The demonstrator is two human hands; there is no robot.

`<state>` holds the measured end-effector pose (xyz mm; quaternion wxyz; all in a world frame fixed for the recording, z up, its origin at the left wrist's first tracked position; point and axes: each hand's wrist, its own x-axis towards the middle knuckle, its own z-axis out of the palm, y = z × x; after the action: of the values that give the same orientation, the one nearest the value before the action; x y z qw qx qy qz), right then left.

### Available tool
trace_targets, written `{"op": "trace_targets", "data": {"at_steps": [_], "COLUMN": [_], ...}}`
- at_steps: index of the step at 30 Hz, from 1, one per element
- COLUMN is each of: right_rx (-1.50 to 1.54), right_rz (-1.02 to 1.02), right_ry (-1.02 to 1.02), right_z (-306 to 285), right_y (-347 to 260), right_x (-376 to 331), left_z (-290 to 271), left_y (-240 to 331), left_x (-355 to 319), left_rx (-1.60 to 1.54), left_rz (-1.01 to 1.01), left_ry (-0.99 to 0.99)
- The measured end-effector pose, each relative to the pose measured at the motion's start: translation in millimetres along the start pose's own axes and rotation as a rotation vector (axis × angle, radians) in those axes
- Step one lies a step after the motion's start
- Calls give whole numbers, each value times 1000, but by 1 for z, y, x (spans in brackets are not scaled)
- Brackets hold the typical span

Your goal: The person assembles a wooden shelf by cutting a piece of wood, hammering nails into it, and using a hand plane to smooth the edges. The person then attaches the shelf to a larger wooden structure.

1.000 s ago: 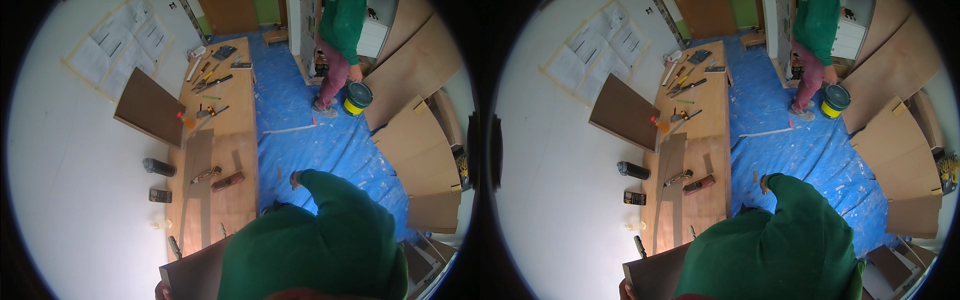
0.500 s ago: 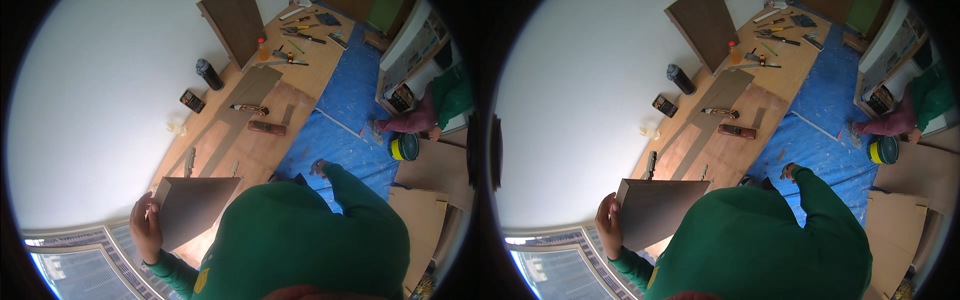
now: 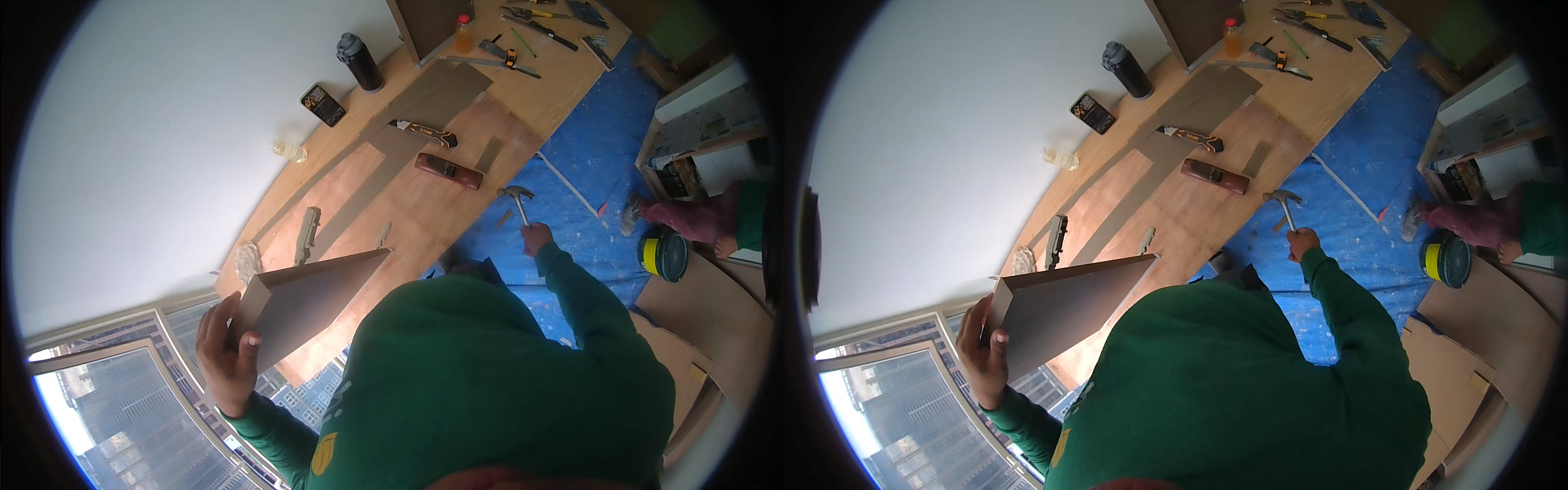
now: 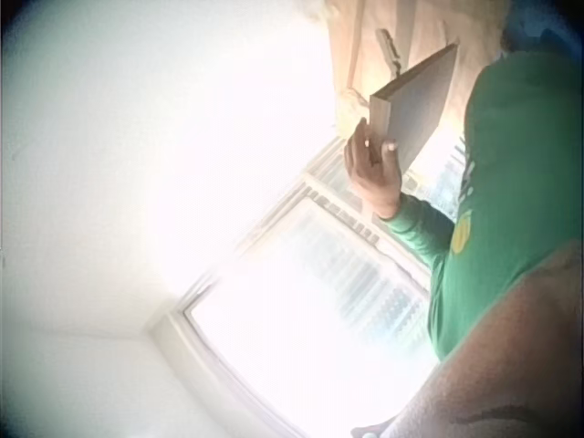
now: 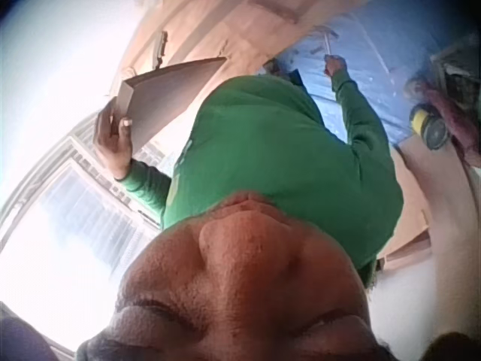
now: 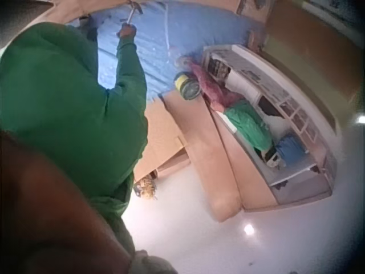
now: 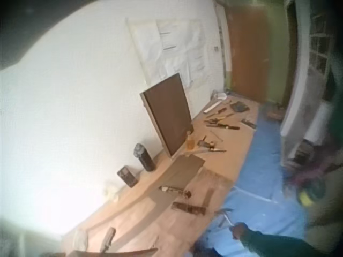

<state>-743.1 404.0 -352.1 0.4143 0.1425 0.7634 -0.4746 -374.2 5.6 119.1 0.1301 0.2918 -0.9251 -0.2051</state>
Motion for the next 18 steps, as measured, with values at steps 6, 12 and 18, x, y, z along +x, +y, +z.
{"op": "trace_targets", "data": {"at_steps": [6, 12, 18], "right_rx": [-38, -582, -426], "right_rz": [-380, -480, -417], "right_ry": [171, 370, 520], "right_z": [50, 60, 19], "right_y": [-87, -155, -185], "right_x": [108, 267, 350], "left_z": [4, 13, 16], "left_y": [29, 60, 39], "left_x": [14, 45, 44], "left_rx": [-22, -76, -74], "left_rz": [30, -40, 123], "left_ry": [-131, -230, -153]}}
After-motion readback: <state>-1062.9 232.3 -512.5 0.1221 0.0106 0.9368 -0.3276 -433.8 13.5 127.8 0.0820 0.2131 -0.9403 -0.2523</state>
